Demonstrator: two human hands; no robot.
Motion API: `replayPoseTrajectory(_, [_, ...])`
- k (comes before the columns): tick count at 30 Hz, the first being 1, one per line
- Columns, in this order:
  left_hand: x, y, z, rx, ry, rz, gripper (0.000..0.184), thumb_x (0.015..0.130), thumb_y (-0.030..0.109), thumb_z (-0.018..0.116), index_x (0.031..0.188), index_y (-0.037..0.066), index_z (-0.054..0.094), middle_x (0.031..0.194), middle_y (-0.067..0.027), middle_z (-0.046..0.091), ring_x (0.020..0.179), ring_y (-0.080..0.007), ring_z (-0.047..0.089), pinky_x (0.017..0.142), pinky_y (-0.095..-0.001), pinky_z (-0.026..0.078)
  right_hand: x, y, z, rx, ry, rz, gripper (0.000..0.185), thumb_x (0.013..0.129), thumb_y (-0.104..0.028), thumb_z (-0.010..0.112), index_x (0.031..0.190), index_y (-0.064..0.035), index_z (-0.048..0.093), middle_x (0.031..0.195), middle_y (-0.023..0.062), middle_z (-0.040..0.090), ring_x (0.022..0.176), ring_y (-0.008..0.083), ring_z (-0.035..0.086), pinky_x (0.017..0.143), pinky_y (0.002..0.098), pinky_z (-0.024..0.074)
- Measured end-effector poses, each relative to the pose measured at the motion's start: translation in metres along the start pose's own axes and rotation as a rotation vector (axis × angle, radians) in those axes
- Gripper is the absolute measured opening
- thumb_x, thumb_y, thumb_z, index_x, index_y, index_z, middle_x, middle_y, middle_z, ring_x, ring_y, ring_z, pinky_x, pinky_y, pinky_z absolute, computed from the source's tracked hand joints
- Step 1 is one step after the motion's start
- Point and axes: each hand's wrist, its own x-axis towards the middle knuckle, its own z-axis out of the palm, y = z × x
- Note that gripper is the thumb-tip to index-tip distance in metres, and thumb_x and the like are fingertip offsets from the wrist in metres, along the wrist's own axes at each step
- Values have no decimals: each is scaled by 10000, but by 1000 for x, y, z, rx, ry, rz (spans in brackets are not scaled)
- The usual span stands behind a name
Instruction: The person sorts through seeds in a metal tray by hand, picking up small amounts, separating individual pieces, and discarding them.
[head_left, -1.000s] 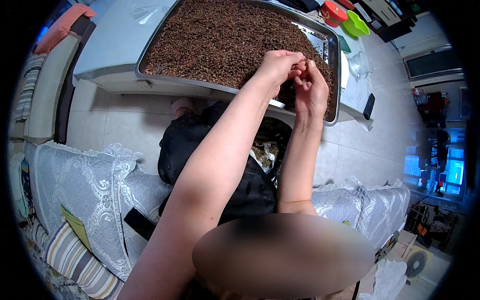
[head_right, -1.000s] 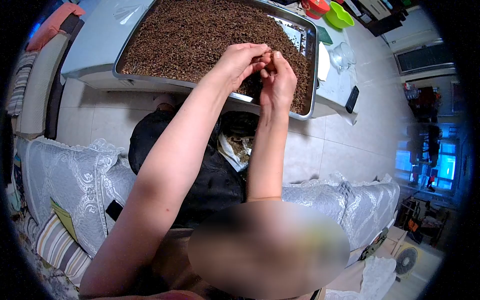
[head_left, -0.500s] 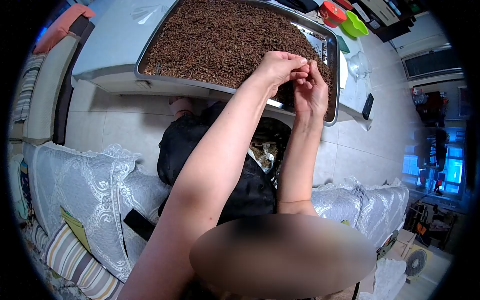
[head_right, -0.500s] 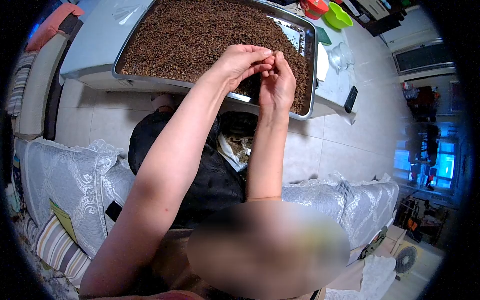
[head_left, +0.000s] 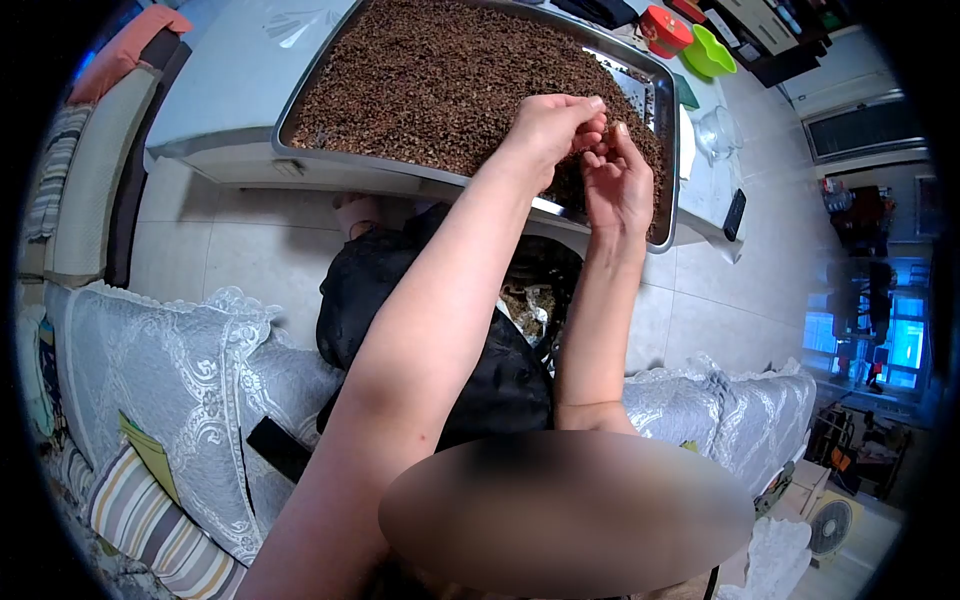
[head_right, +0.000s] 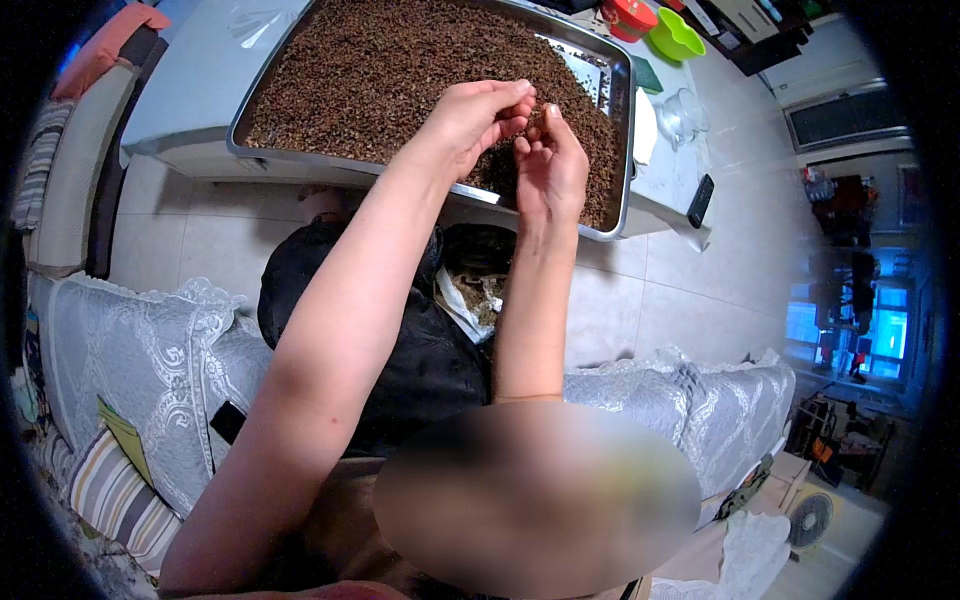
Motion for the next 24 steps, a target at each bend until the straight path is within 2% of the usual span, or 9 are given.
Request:
replayPoseTrajectory(1, [1, 2, -2, -69, -27, -21, 183, 975, 136, 600, 1048, -27, 639, 926, -67, 656, 832, -130, 631, 760, -248, 563, -1, -2, 0, 80, 11, 38, 122, 959, -161, 629, 958, -41, 647, 870, 39, 651, 761, 111, 597, 618, 238, 456])
replayPoseTrajectory(4, [0, 3, -8, -265, -81, -47, 201, 987, 127, 572, 1074, -49, 619, 956, -99, 649, 843, -157, 637, 767, -262, 573, -7, -6, 4, 85, 14, -15, 113, 955, -161, 635, 955, -48, 643, 894, 45, 654, 808, 117, 610, 623, 233, 458])
replayPoseTrajectory(5, [1, 2, -9, -314, -91, -56, 211, 998, 109, 529, 1101, -64, 593, 967, -122, 644, 849, -176, 643, 770, -271, 578, -9, -7, 6, 50, 40, -46, 126, 956, -161, 636, 1008, -47, 628, 909, 55, 661, 798, 126, 624, 629, 238, 480])
replayPoseTrajectory(8, [1, 5, -11, -415, -110, -135, 216, 979, 72, 491, 1115, -74, 574, 924, -112, 627, 827, -185, 635, 765, -288, 576, -22, -12, 19, -106, 32, -154, 155, 960, -161, 632, 1059, -45, 606, 919, 56, 665, 773, 124, 626, 613, 241, 501])
replayPoseTrajectory(14, [5, 7, -23, -477, -108, -160, 259, 904, 95, 512, 1100, -68, 562, 862, -86, 575, 737, -167, 576, 686, -296, 528, -20, -10, 7, -93, -43, -109, 169, 957, -168, 640, 1057, -41, 591, 894, 47, 660, 729, 99, 616, 551, 224, 497])
replayPoseTrajectory(18, [0, 8, -18, -544, -103, -187, 222, 918, 128, 509, 1057, -38, 554, 863, -81, 564, 727, -159, 552, 661, -284, 509, -22, -5, 11, -287, 2, -189, 152, 953, -144, 641, 1034, -30, 583, 869, 49, 646, 692, 86, 590, 546, 221, 487])
replayPoseTrajectory(24, [-3, 8, -16, -429, -138, -175, 184, 939, 120, 488, 1035, -27, 544, 858, -81, 561, 705, -151, 543, 648, -276, 509, -26, -5, 11, -320, -68, -184, 195, 943, -90, 622, 1103, 20, 599, 877, 67, 650, 698, 92, 588, 567, 217, 476])
